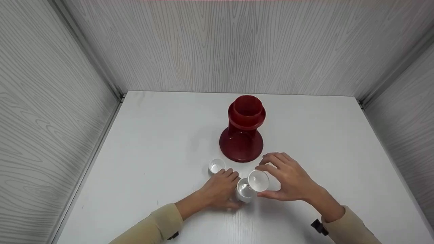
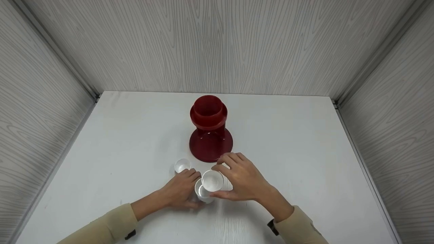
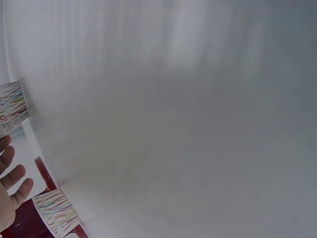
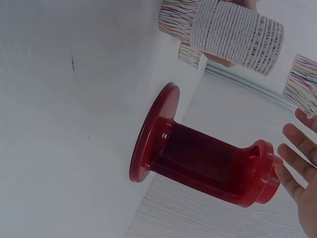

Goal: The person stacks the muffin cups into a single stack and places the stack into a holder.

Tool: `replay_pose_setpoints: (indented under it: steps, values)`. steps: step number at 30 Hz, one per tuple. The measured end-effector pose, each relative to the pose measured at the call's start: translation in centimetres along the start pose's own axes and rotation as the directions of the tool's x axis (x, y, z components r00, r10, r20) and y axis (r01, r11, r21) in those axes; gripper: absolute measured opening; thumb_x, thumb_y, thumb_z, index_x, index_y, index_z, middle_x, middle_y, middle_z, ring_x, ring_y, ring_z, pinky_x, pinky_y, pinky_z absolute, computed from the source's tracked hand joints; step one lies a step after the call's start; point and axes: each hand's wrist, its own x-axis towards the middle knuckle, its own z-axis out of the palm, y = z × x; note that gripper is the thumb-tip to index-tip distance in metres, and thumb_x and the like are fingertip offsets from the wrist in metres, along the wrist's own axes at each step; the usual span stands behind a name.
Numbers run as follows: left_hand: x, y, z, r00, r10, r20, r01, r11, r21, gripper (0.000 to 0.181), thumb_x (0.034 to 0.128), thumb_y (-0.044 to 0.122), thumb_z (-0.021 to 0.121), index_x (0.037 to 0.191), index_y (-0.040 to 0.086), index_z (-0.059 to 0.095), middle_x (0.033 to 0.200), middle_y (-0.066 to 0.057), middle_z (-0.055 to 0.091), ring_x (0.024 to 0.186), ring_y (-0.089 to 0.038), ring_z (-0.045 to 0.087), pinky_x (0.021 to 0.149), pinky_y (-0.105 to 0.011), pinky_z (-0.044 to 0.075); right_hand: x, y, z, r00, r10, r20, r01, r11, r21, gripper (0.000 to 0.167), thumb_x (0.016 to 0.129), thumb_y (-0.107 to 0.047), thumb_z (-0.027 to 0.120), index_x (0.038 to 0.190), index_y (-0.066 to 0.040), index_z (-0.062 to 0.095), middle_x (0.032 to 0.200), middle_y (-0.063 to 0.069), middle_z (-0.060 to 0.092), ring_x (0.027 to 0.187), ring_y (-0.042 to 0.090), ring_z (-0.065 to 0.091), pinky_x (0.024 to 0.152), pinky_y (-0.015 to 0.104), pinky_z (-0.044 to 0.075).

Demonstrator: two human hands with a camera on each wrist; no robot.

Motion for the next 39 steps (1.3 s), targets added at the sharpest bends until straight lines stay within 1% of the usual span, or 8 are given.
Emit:
replay_pose_setpoints:
  steps: [4,8,14,16,22,24,39]
  values:
    - [0.0,0.0,-0.1,1.0,0.001,0.008,-0.001,1.0,0.009,0.073,0.0867,0.081,0.059,0.124,0.018,0.065,0.115,0.003,0.067,0.107,-0.015,0.059,0.088,-0.03,0.051,0.0,-0.3,0.3,1.0,0.001,0.017,-0.001,1.0,0.007,0.064,0.069,-0.057,0.093,0.115,-0.018,0.072,0.113,-0.002,0.068,0.11,0.019,0.064,0.089,0.04,0.056]
    - [0.0,0.0,0.0,1.0,0.005,0.002,-0.005,1.0,0.03,0.072,0.0856,0.081,0.06,0.122,0.019,0.065,0.113,0.004,0.066,0.105,-0.015,0.058,0.087,-0.03,0.05,-0.1,-0.4,0.8,1.0,-0.005,0.031,0.005,1.0,0.016,0.062,0.073,-0.06,0.089,0.116,-0.018,0.071,0.113,-0.003,0.068,0.11,0.018,0.063,0.089,0.04,0.056]
    - [0.1,0.0,0.0,1.0,0.011,-0.022,-0.01,0.998,0.056,0.071,0.0837,0.081,0.062,0.118,0.02,0.065,0.11,0.004,0.066,0.103,-0.015,0.059,0.085,-0.03,0.05,-0.3,-0.7,1.5,0.999,-0.015,0.034,0.014,0.999,0.032,0.063,0.074,-0.06,0.089,0.118,-0.018,0.071,0.114,-0.003,0.068,0.11,0.018,0.064,0.09,0.04,0.056]
    - [0.1,0.0,0.0,1.0,0.009,-0.017,-0.008,0.999,0.053,0.071,0.0838,0.081,0.062,0.118,0.02,0.065,0.11,0.004,0.066,0.103,-0.015,0.059,0.085,-0.03,0.05,-0.5,-0.7,1.7,0.999,-0.019,0.033,0.018,0.999,0.035,0.064,0.073,-0.059,0.09,0.118,-0.018,0.071,0.114,-0.003,0.068,0.109,0.018,0.064,0.09,0.04,0.056]
    - [0.0,0.1,-0.2,0.999,-0.005,0.047,0.004,1.0,0.021,0.074,0.0842,0.082,0.062,0.122,0.019,0.063,0.111,0.004,0.065,0.105,-0.014,0.058,0.09,-0.03,0.051,-0.7,-0.8,2.2,0.999,-0.017,0.039,0.016,0.999,0.031,0.064,0.073,-0.059,0.09,0.12,-0.019,0.071,0.114,-0.003,0.067,0.108,0.017,0.064,0.09,0.039,0.056]
    - [0.0,0.1,-0.2,0.998,-0.009,0.057,0.008,1.0,0.015,0.074,0.0839,0.082,0.063,0.123,0.019,0.063,0.111,0.004,0.064,0.105,-0.014,0.058,0.091,-0.03,0.051,-0.7,-0.8,2.3,0.999,-0.015,0.044,0.013,0.999,0.029,0.064,0.074,-0.06,0.089,0.12,-0.019,0.071,0.114,-0.003,0.067,0.108,0.017,0.064,0.09,0.039,0.056]
    - [0.1,0.0,-0.1,0.999,-0.002,0.036,0.002,1.0,0.01,0.074,0.0839,0.081,0.063,0.122,0.018,0.063,0.112,0.003,0.065,0.106,-0.015,0.059,0.089,-0.031,0.051,-0.8,-0.7,3.4,0.999,-0.025,0.044,0.023,0.999,0.031,0.062,0.076,-0.06,0.087,0.119,-0.018,0.071,0.112,-0.002,0.067,0.106,0.017,0.064,0.089,0.038,0.056]
